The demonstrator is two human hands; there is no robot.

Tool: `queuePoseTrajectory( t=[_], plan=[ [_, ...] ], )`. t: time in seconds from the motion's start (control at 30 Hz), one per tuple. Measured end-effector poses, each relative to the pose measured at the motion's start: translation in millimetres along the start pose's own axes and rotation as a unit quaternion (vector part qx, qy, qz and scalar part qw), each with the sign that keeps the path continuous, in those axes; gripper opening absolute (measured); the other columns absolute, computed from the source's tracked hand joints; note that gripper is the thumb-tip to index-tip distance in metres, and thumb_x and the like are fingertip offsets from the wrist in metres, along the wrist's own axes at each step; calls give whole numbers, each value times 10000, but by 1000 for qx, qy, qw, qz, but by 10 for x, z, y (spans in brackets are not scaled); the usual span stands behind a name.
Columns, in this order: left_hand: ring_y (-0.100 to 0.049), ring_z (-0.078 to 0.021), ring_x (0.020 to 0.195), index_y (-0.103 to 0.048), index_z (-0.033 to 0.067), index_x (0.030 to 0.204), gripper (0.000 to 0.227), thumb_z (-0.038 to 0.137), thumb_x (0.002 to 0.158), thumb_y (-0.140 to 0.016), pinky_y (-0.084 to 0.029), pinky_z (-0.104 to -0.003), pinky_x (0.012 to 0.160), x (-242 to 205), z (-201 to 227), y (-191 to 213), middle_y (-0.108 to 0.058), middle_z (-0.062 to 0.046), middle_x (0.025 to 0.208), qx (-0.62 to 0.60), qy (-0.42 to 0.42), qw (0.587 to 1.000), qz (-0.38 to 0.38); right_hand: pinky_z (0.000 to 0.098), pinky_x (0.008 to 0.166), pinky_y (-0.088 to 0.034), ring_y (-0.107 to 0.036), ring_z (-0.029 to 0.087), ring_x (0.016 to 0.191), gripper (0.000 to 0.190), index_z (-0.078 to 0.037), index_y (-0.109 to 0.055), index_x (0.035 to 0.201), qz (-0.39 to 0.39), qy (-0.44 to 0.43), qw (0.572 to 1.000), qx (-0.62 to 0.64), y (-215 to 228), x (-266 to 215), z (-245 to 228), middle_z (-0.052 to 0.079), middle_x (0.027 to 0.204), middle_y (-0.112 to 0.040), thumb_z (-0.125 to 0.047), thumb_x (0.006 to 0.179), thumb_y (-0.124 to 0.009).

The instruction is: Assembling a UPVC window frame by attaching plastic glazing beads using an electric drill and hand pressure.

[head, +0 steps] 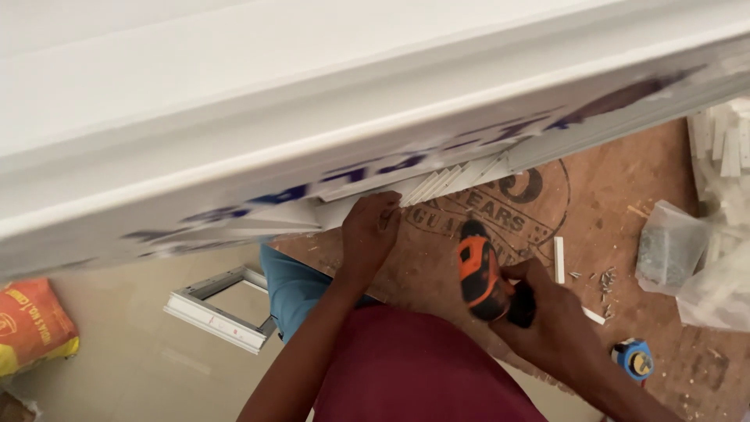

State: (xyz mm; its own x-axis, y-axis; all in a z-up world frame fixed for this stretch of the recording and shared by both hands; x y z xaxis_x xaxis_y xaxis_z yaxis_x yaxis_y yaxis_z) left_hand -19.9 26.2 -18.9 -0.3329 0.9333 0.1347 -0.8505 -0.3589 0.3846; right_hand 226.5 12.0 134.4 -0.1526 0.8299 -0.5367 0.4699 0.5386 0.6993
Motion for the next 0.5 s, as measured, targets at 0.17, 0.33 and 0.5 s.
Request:
queuePoseTrajectory(
  t=[0.17, 0.33, 0.5],
  plan=[
    [-730, -225, 869, -730, 66, 1143, 284, 35, 863, -772, -603, -331, 769, -9, -9, 26, -732, -119, 1017, -14, -12, 1000, 10, 450, 509, -511, -691, 311, 506, 492, -96, -542, 1205, -18, -12, 999, -35, 303, 46, -502, 168, 605, -698, -365, 854, -757],
    [-738, -224, 871, -718, 66, 1156, 286, 34, 874, -755, -607, -332, 784, -11, -36, 12, -733, -107, 1016, -24, 0, 1000, 5, 435, 440, -467, -613, 288, 454, 441, -54, -489, 1198, -14, 87, 996, -33, 385, 193, -772, 166, 507, -618, -392, 955, -633],
    [-739, -230, 904, -704, 67, 1163, 283, 44, 885, -750, -615, -331, 789, -30, 0, 36, -720, -107, 1027, -31, -24, 999, 19, 392, 460, -476, -654, 230, 513, 521, 33, -341, 1316, -6, 233, 972, -24, 336, 356, -847, 78, 727, -692, -342, 1015, -543]
  ],
)
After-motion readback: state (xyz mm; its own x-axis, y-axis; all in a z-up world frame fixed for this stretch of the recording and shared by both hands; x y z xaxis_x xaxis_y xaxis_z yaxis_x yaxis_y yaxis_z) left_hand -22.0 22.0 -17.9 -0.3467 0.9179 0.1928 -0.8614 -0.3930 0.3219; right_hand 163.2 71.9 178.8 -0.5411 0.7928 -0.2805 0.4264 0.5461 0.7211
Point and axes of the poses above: each hand's wrist, its own x-axis towards the middle knuckle, its own y-axis out of the back of the hand, z = x × y, the point moved 4 cm from there along x, towards the middle knuckle
